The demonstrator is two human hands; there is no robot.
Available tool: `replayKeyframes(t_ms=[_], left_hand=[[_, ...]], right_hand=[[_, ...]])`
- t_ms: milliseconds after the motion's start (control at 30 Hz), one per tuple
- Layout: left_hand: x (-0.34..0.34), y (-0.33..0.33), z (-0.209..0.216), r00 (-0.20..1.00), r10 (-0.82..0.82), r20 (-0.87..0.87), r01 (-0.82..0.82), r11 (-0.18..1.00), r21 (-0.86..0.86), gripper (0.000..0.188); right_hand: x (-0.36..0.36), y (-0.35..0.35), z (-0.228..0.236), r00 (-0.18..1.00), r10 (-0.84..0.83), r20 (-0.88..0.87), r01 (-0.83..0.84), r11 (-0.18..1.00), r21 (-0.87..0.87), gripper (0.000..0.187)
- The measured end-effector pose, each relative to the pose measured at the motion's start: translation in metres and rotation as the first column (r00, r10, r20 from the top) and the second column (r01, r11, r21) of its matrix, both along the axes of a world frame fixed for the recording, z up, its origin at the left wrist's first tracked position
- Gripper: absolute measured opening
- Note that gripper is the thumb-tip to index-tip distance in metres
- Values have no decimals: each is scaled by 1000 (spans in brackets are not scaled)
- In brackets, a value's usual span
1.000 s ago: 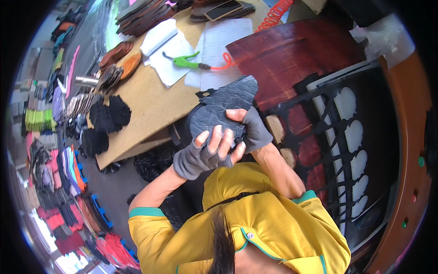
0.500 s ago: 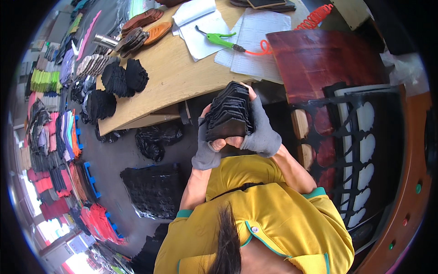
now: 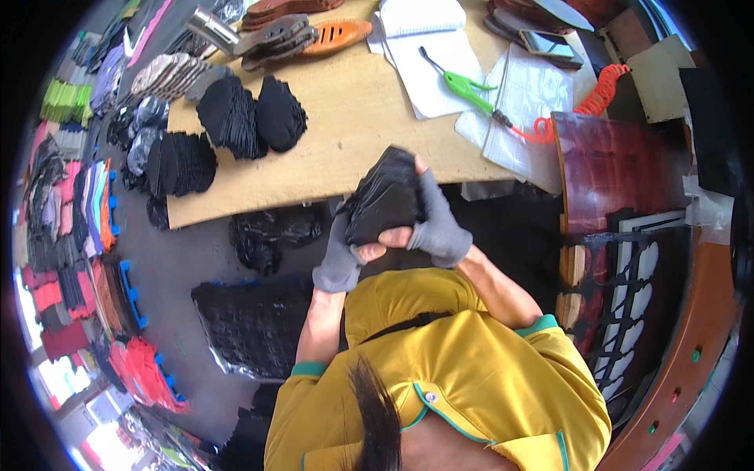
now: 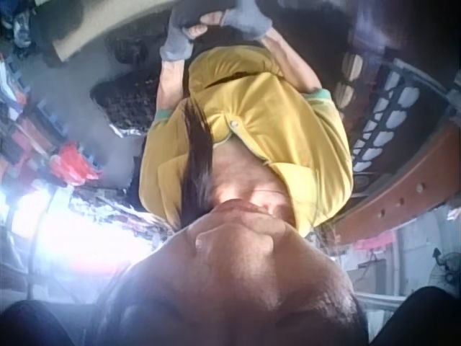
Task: The person operates a hydraulic press to cut black rubber sheets into small pieces. They place the sheet under the press, activate it, remove the cut pieces, and stack them on a nearby table. The process is repeated multiple times.
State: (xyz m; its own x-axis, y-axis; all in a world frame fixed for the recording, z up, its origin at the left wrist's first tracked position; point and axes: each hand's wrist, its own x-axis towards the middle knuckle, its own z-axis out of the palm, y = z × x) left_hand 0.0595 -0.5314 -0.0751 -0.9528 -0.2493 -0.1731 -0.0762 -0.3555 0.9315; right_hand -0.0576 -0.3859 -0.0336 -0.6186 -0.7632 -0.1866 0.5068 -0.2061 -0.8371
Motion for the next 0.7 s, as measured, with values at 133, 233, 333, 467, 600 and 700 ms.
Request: replayKeyframes(t_ms=[133, 233, 333, 467, 600, 700], left_hand=[[12, -27, -12, 999, 13, 44, -25, 956, 292, 86], [20, -38, -23, 993, 77, 94, -109, 907, 407, 82], [17, -45, -34, 972, 212, 103, -235, 912, 336, 82], [-15, -52, -40, 880, 435, 191, -438, 899, -26, 85], [-60, -56, -44, 727, 585, 360, -231, 701, -674, 97], [-74, -53, -46, 657, 598, 460, 10, 603, -798, 109]], right_hand=[[-8, -28, -16, 990, 135, 33, -132, 987, -88, 108], [-46, -20, -43, 969, 16, -248, 10, 995, 100, 76], [-127, 0, -83, 528, 267, -806, 576, 585, 571, 75], [-215, 31, -133, 273, 667, -693, 792, 252, 556, 71], [-253, 34, -162, 259, 724, -639, 723, 293, 625, 61], [-261, 30, -169, 361, 658, -660, 669, 311, 675, 55]])
